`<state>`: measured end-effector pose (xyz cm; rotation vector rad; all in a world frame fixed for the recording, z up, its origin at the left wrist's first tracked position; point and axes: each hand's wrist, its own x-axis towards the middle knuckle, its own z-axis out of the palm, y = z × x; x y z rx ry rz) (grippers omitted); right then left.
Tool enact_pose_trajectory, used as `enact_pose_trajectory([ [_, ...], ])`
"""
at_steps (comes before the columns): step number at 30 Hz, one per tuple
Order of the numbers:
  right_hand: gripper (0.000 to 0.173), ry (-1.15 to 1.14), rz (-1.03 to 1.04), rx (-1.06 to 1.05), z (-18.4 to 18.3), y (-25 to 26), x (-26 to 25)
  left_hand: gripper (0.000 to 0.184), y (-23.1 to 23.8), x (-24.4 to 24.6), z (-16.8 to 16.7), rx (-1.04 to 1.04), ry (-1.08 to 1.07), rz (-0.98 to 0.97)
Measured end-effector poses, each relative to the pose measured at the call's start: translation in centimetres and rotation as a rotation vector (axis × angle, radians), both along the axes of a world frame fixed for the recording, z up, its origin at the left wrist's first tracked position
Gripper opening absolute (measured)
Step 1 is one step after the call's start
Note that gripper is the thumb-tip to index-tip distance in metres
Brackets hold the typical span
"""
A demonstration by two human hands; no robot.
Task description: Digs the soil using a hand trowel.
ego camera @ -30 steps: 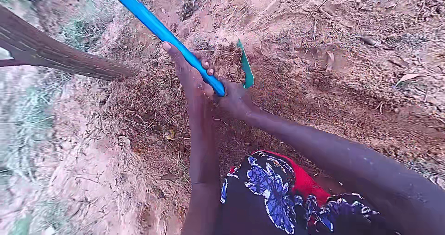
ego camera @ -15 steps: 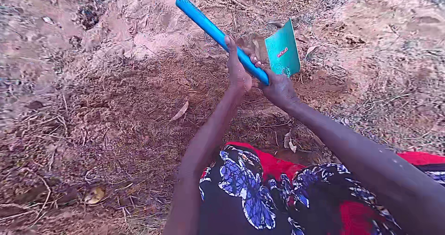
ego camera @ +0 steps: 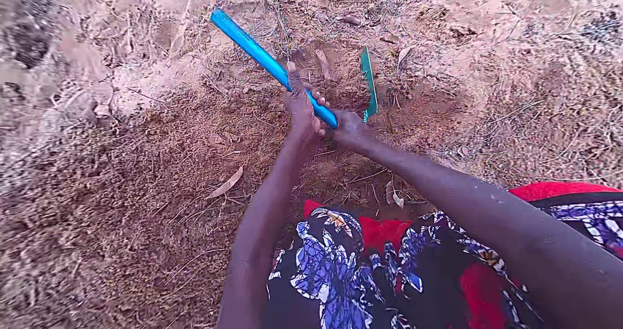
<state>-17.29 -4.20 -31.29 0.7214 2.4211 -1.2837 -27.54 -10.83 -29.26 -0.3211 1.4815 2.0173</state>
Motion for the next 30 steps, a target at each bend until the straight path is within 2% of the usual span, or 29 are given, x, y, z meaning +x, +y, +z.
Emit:
enact_pose_trajectory([
  [4,0.04,-0.032,0.095,0.05,0.2,-1.5,0.2,0.051,-2.5,0.9,0.3,0.017,-0.027,0.085],
  [8,0.04,0.012,0.137,-0.012,1.5,-2.3,0.7,0.048,-3.9,1.6,2.1,0.005,-0.001,0.122],
  [11,0.038,0.061,0.104,-0.104,2.8,-5.1,0.5,0.046,-6.8,1.4,4.4,-0.039,0.076,0.116],
  [13,0.04,0.084,0.135,-0.142,3.6,-7.5,-0.5,0.047,-9.2,1.0,6.0,-0.093,0.119,0.166],
  [17,0.033,0.163,0.22,-0.189,5.7,-11.9,-2.1,0.043,-13.9,0.2,8.4,-0.142,0.153,0.263],
  [19,0.032,0.203,0.249,-0.226,7.2,-14.0,-3.4,0.037,-15.7,-0.7,10.1,-0.166,0.199,0.311],
  [22,0.026,0.353,0.33,-0.337,10.9,-17.6,-5.6,0.029,-18.9,-1.8,14.7,-0.193,0.397,0.455],
  [24,0.029,0.447,0.444,-0.4,15.0,-20.9,-7.6,0.029,-22.3,-2.2,19.0,-0.254,0.563,0.6],
  [27,0.036,0.54,0.662,-0.322,20.3,-25.1,-10.3,0.031,-27.0,-2.7,24.2,-0.295,0.734,0.78],
  [28,0.035,0.539,0.704,-0.266,21.2,-25.8,-10.7,0.034,-28.0,-3.0,24.7,-0.287,0.726,0.816],
  [30,0.033,0.502,0.703,-0.18,21.0,-25.2,-11.1,0.039,-27.8,-3.8,23.7,-0.224,0.668,0.828],
])
